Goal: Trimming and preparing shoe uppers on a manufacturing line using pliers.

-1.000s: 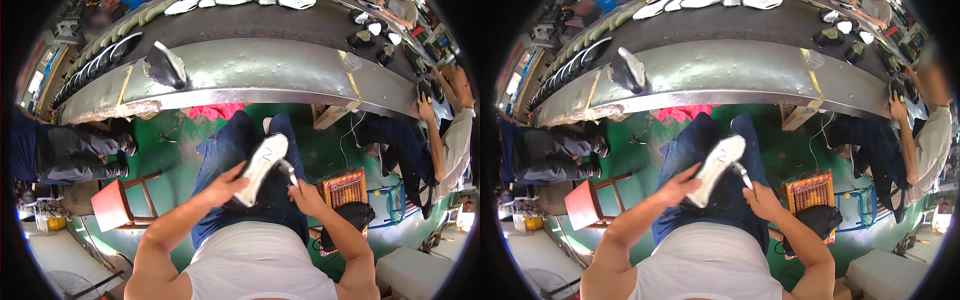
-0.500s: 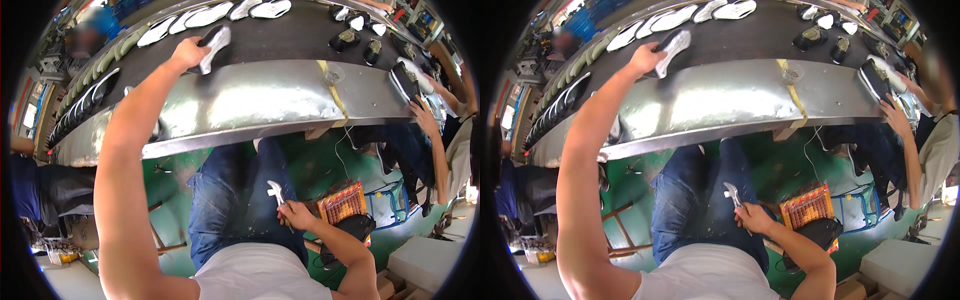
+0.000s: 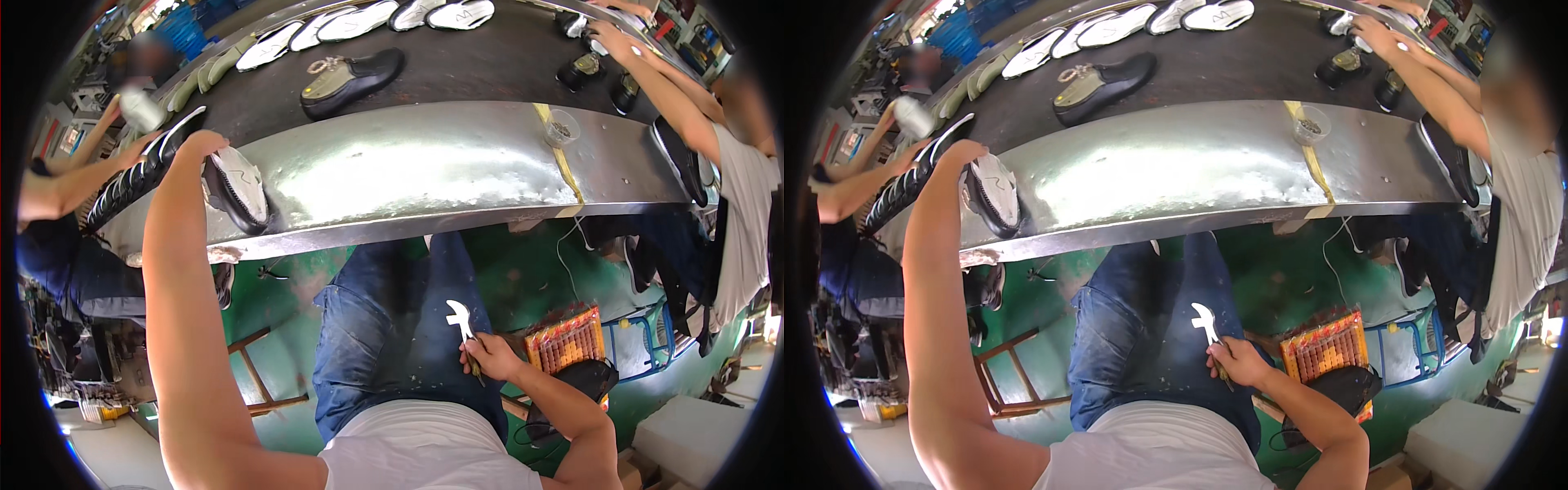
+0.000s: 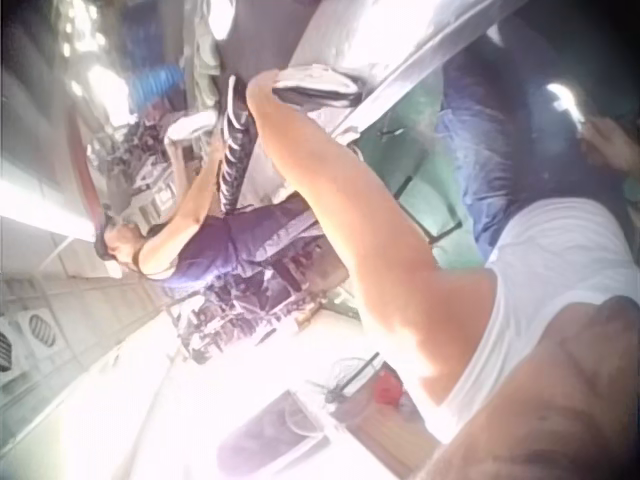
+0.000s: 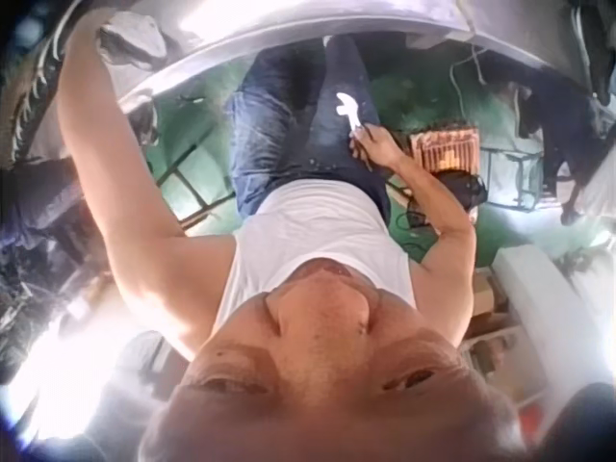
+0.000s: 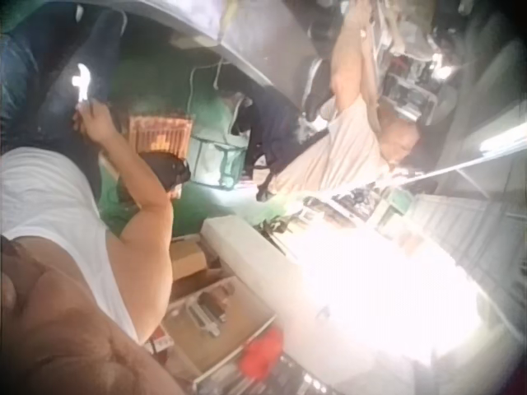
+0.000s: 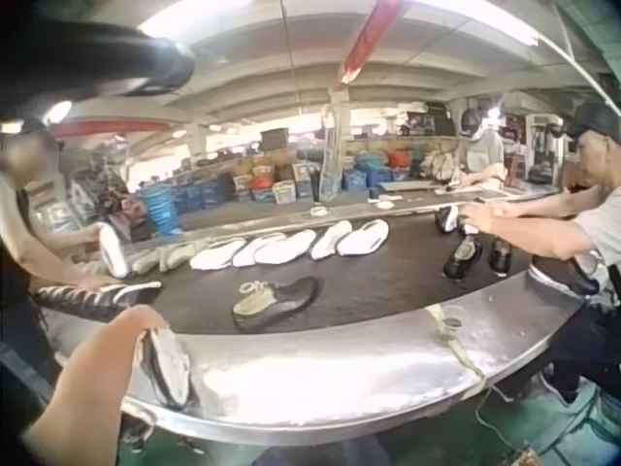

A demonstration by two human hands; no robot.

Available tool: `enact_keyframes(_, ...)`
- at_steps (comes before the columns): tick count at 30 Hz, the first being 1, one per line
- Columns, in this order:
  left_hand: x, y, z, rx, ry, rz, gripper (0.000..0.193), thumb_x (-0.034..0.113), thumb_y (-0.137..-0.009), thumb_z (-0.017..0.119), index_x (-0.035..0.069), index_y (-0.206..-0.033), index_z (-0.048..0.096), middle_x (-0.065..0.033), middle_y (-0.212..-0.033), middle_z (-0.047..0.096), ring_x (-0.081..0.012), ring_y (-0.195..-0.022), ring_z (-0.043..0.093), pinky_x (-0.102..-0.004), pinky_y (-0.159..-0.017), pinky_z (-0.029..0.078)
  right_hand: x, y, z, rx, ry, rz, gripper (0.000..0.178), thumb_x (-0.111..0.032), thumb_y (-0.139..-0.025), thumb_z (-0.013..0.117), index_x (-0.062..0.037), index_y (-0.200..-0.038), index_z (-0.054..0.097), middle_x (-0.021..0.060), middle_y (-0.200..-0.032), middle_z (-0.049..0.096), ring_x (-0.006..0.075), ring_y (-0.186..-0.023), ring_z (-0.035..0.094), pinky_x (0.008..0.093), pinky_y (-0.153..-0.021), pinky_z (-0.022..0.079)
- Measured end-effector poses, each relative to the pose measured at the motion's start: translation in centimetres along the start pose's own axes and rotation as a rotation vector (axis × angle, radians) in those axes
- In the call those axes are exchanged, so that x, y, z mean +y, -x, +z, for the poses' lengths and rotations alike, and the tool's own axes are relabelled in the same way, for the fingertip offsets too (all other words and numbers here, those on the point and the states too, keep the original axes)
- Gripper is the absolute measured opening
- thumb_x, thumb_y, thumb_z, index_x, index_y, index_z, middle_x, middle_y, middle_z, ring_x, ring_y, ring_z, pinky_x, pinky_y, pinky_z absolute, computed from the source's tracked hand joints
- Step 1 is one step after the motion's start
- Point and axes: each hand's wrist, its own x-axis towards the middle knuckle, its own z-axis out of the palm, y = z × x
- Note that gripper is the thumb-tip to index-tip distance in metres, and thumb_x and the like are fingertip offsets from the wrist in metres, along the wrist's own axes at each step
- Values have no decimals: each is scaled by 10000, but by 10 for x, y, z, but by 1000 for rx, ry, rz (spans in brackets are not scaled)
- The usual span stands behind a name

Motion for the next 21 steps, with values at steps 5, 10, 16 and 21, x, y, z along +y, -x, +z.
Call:
enact_keyframes(5,91,91,-13,-168,1718,-329,492,501,-908,596,92,-1179,635,-137,-1078,685,-299,-997,656,-472,-890,518,5,15,1,138,-16,46,298,-252,-1015,493,30,-992,587,97,-843,677,165,-712,680,304,-668,536)
enact_keyframes(10,89,167,46,45,2431,524,491,416,-935,601,36,-1246,587,-96,-1108,671,-242,-992,652,-389,-866,547,12,11,7,133,-25,53,285,-253,-999,511,15,-958,601,83,-817,669,163,-703,676,317,-649,532)
enact_keyframes(16,255,355,45,479,2335,827,512,236,-939,635,10,-1377,497,-139,-1351,560,-247,-1243,531,-365,-1069,404,-20,28,12,120,65,-70,236,-203,-954,582,4,-1066,592,63,-805,651,148,-714,653,296,-664,519)
enact_keyframes(21,349,403,78,173,2293,1053,616,118,-924,642,0,-1470,382,-142,-1544,330,-249,-1448,273,-366,-1169,217,-85,52,44,164,200,-123,295,-185,-945,607,-6,-1176,573,62,-838,646,145,-761,630,287,-695,506)
